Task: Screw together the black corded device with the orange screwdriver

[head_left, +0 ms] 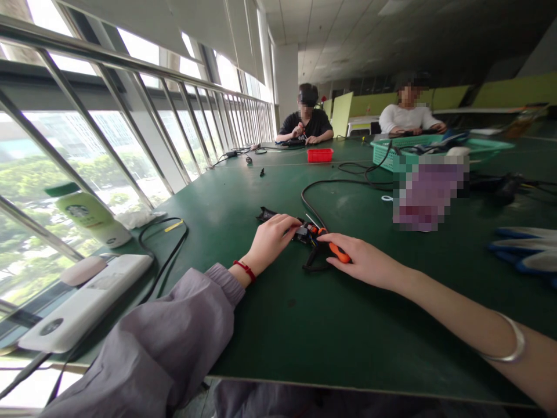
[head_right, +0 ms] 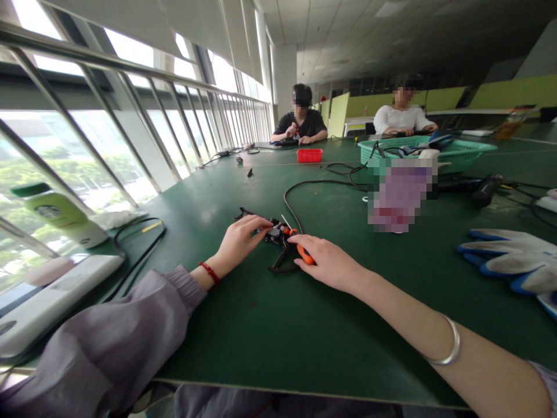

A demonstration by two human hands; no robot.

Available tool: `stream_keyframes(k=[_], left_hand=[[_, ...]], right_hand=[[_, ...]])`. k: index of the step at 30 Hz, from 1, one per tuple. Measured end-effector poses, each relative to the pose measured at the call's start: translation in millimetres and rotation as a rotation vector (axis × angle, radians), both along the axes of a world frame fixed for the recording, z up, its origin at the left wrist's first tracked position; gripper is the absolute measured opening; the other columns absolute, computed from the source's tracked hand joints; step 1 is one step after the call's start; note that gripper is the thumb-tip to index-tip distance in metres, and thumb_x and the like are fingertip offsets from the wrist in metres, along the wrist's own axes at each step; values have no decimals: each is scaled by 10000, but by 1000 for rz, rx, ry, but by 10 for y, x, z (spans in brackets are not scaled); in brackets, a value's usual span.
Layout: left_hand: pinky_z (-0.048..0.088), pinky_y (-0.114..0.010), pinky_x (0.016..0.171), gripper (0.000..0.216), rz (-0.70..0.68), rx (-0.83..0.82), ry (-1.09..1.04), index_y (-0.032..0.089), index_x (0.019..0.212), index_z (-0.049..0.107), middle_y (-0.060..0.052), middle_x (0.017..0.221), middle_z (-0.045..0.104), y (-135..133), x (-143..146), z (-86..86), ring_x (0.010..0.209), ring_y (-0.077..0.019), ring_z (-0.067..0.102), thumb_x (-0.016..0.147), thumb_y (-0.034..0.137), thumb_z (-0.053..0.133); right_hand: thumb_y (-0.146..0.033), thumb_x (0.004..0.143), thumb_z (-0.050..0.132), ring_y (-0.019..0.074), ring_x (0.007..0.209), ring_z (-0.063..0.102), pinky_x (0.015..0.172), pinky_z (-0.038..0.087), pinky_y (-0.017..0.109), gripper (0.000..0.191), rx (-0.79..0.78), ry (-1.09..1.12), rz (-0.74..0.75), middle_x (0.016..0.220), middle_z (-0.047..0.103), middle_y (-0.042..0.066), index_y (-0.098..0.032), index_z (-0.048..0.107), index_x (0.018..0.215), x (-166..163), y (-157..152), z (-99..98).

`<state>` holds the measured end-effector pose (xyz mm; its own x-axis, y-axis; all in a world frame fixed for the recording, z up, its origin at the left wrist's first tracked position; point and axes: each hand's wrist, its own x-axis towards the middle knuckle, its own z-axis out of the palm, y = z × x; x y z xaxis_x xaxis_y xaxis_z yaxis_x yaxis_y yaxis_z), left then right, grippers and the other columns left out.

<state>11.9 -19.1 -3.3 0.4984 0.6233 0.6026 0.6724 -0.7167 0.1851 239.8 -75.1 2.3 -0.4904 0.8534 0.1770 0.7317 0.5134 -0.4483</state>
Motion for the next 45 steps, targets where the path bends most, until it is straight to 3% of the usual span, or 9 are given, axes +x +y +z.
stream_keyframes(k=[11, 19, 25, 28, 31, 45], left_hand=[[484, -259, 794, 230, 3, 80, 81, 185, 954, 668, -47, 971, 666, 62, -76, -21, 902, -150, 591, 915, 255, 453], [481, -258, 788, 292, -15, 79, 226, 221, 1053, 660, -56, 1022, 631, 82, -88, 9, 941, -156, 569, 904, 182, 412], [472, -257, 765, 373, 138, 71, 341, 238, 1185, 590, -47, 1111, 601, -23, -139, 118, 938, -166, 578, 859, 150, 432], [478, -254, 740, 301, 184, -1, 343, 218, 1073, 639, -42, 1055, 623, -82, -176, 158, 928, -172, 591, 849, 165, 446], [479, -249, 758, 243, 108, -64, 406, 221, 942, 672, -32, 980, 644, -99, -172, 147, 947, -173, 585, 828, 157, 467], [433, -231, 663, 152, -5, -96, 499, 186, 900, 600, -38, 958, 597, -62, -202, 158, 825, -150, 571, 859, 189, 455]], right_hand=[[-390, 842, 494, 258, 1127, 575, 967, 457, 455, 487, 3, 0, 5, 1332, 535, 72, -233, 477, 1303, -2, 9, -12], [-385, 842, 490, 254, 1126, 575, 967, 459, 450, 486, 3, -6, 8, 1335, 531, 65, -242, 470, 1306, 2, 11, -21], [-386, 845, 481, 253, 1134, 570, 972, 454, 442, 489, -25, -30, 6, 1349, 519, 65, -234, 469, 1310, 3, 3, 13], [-387, 848, 477, 253, 1127, 573, 953, 468, 440, 496, -37, -43, 6, 1355, 512, 67, -238, 458, 1321, 8, 0, 25], [-378, 840, 487, 251, 1112, 583, 950, 470, 436, 480, -21, -38, 9, 1330, 534, 68, -235, 477, 1298, 12, 6, 19], [-373, 851, 470, 250, 1116, 576, 963, 460, 428, 461, 16, -35, 29, 1317, 541, 71, -225, 487, 1287, 12, -1, 6]])
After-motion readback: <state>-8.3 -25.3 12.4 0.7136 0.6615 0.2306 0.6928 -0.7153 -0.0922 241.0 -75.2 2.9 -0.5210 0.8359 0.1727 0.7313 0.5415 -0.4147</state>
